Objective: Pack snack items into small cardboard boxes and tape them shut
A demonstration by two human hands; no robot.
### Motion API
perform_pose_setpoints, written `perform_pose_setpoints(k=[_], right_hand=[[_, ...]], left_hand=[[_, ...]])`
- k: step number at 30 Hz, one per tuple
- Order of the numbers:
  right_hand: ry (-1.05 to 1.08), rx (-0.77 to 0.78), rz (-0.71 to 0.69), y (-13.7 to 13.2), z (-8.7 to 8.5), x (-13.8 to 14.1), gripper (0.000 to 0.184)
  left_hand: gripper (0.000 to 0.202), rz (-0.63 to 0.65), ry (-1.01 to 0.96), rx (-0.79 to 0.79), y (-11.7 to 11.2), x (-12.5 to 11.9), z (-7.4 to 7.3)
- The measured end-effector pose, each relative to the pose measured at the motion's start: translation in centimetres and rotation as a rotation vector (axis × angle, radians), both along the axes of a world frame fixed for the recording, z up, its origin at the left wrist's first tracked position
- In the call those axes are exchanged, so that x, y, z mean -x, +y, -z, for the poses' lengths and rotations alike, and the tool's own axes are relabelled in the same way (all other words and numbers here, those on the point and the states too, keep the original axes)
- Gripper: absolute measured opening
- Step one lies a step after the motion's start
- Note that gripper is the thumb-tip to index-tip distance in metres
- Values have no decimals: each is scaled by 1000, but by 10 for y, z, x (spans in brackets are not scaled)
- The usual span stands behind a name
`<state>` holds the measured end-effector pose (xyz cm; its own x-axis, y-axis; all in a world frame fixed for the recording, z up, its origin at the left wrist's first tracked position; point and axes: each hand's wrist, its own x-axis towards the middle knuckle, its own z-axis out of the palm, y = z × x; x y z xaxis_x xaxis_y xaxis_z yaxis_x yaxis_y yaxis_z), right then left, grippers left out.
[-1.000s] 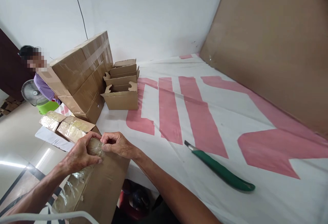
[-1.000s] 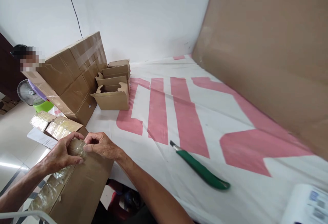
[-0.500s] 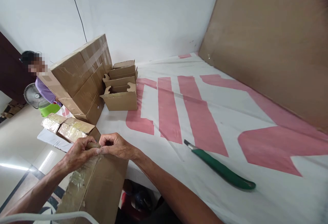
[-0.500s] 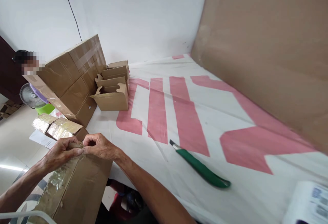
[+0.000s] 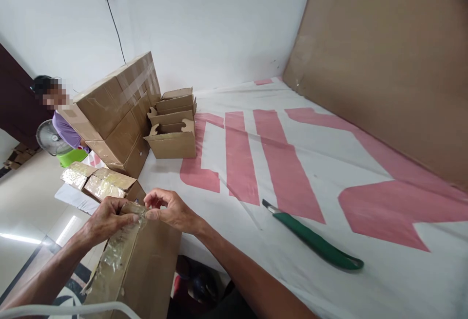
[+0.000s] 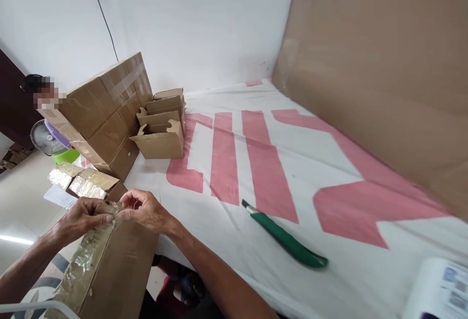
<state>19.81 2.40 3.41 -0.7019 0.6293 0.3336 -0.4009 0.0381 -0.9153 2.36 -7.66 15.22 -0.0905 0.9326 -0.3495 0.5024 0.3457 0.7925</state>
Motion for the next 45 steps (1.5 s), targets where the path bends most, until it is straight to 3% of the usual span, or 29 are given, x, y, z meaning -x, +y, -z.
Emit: perform_pose_setpoints(k=[4,7,9,19,28,33,45], right_hand=[[102,-285,342,-15,-1,-3,21],[116,-472,419,-23,0,-1,16],[114,-512,422,-25,0,1,17],[82,-280,193,-20,-10,1,20],[115,-292,227,-22,-10,10,31],[112,-311,263,-21,-13,13,38],[98,-175,95,-14,-6,10,40]], left_hand=[[40,-24,-23,-6,0,-1,1],[42,-5,-20,-13,1,0,4],[42,14,-13,-25,2,1,5],[44,89,-10,-90,4,-10,-2],[46,74,-2,-106,3,-8,1],[42,62,-45,26,-2,-1,2],[41,93,-104,59,-3,6,2]])
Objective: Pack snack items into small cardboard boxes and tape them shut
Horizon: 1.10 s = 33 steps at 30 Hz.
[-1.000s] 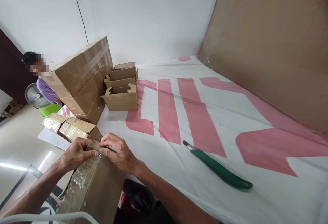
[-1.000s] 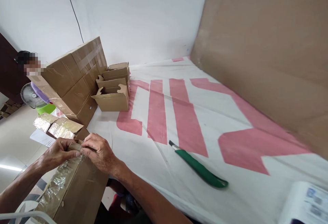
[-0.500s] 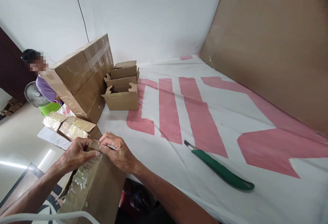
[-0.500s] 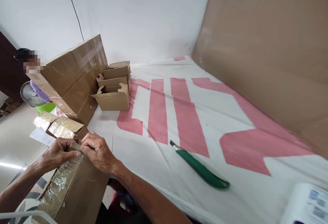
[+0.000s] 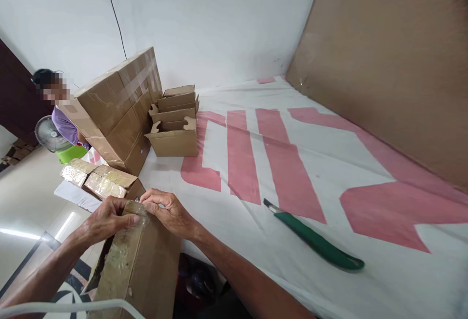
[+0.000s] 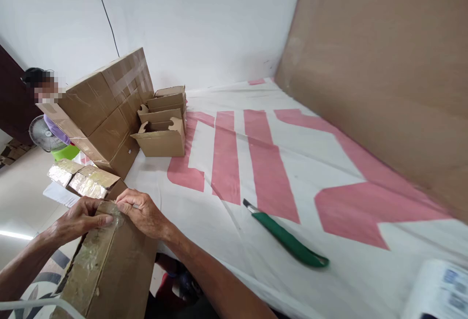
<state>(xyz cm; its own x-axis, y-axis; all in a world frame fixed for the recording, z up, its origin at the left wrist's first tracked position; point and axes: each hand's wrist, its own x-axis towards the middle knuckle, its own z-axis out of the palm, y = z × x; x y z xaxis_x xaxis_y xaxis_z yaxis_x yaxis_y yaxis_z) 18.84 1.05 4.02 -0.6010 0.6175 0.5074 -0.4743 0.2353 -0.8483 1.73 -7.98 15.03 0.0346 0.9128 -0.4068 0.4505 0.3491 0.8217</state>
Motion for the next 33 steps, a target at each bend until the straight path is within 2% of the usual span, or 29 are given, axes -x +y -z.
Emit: perform_pose_setpoints(k=[6,12,17,23,33], right_hand=[[-8,48,-38,6,7,-3,32],[-39,105,-42,12,15,-1,21],[-18,136,-75,17,23,1,27],[12,103,-69,18,25,0,35],[-33,73,-13,10,32,-13,40]], left_hand=[[42,-88,61,-4,5,-5,-2],[40,-126,110,-11,12,-17,2],[41,-199,37,42,12,-18,4],[37,-144,81,50,18,-18,-1],[43,-186,85,95,17,-18,-1]])
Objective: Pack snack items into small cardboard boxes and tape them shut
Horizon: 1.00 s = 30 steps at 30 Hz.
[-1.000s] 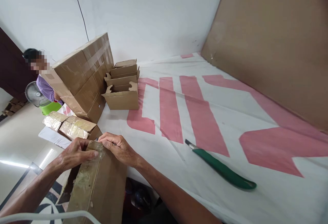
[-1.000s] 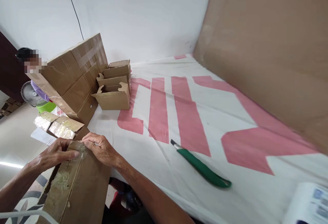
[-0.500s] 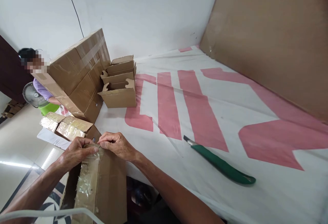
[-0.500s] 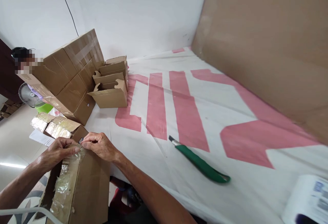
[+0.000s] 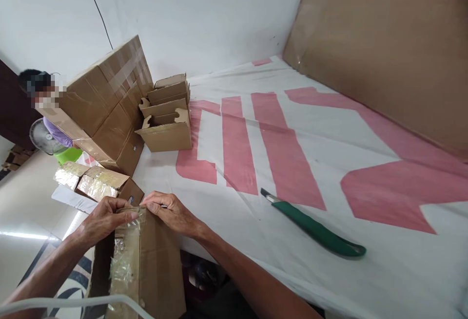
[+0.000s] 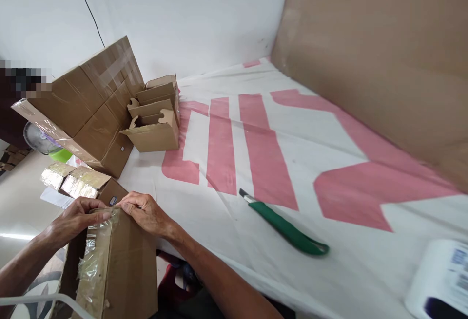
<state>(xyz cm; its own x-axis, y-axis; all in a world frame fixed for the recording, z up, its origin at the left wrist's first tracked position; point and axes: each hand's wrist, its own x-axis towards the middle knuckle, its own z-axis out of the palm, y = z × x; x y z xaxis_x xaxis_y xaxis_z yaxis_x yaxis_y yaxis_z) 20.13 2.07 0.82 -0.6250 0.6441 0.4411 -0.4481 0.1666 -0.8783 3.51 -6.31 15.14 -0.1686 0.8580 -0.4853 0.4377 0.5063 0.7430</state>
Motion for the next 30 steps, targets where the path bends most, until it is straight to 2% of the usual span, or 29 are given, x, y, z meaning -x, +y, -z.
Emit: perform_pose_setpoints(k=[10,18,30], right_hand=[[56,-37,52,-7,-1,5,40],[43,20,99,-7,-4,12,24],[76,-75,257,-11,-12,25,26]], left_hand=[[45,-31,184,12,8,-14,-5],[43,-3,291,-8,13,-13,0],[33,54,393,-6,18,-6,-4]])
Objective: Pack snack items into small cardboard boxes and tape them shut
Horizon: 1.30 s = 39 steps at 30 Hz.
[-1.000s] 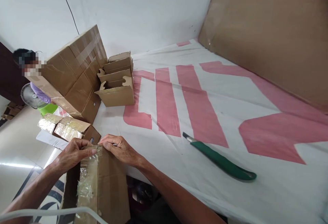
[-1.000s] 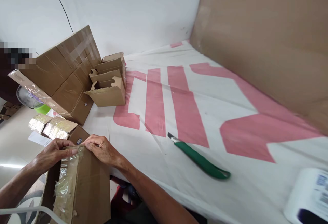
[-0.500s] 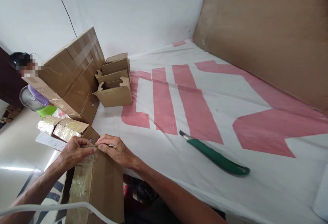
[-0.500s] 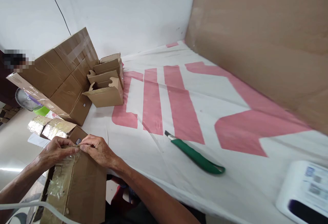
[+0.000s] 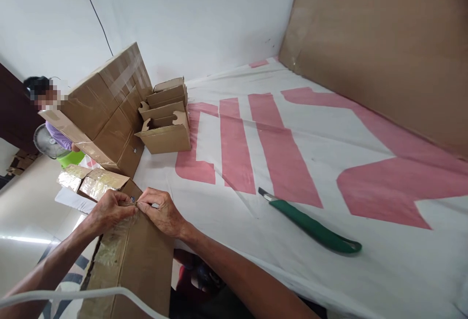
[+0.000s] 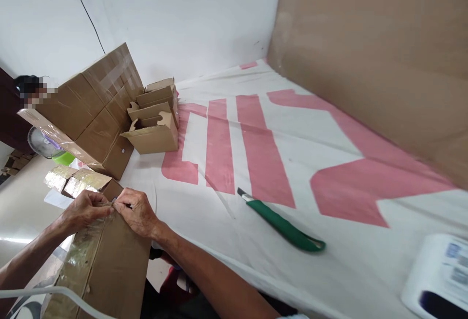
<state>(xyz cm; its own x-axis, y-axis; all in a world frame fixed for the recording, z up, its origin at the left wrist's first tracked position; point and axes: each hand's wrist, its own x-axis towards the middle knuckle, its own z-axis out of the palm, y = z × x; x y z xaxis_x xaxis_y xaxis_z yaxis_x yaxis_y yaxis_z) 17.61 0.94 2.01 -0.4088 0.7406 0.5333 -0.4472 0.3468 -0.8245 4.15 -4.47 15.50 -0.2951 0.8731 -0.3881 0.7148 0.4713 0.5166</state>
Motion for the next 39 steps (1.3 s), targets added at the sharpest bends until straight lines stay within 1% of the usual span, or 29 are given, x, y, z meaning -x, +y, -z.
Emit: perform_pose_setpoints(k=[6,9,12,15,17,20,21,23,26,28,32,35,39], right_hand=[[-35,-21,45,4,5,7,27],[-53,-54,84,5,8,9,27],[-62,-92,123,4,9,9,27],[-86,-129,124,0,11,9,26],[-93,-154,123,-3,11,10,26],[-104,-182,125,-5,8,9,26],[-116,-194,138,-6,7,7,24],[-147,-243,216,-12,4,3,23],[-201,-364,369,-27,4,-3,30],[-239,-435,412,-38,7,-5,37],[-312,-478,448,-53,19,-2,49],[-333,-474,452,-55,25,1,51],[-325,-462,444,-55,25,3,50]], left_hand=[[28,-1,16,-48,4,-2,5],[26,10,40,-73,5,-3,4],[30,33,32,-40,5,-1,1],[33,58,-10,-9,3,4,2],[34,60,-18,-13,1,7,4],[29,51,-25,-7,-1,6,4],[29,45,-32,-5,-2,6,4],[30,37,-45,-14,-2,5,3],[34,40,-53,-40,-2,6,3],[36,38,-55,-42,-2,8,4],[41,26,-95,-18,-3,10,5],[45,47,-174,-7,-3,15,5],[44,94,-269,19,-3,24,5]])
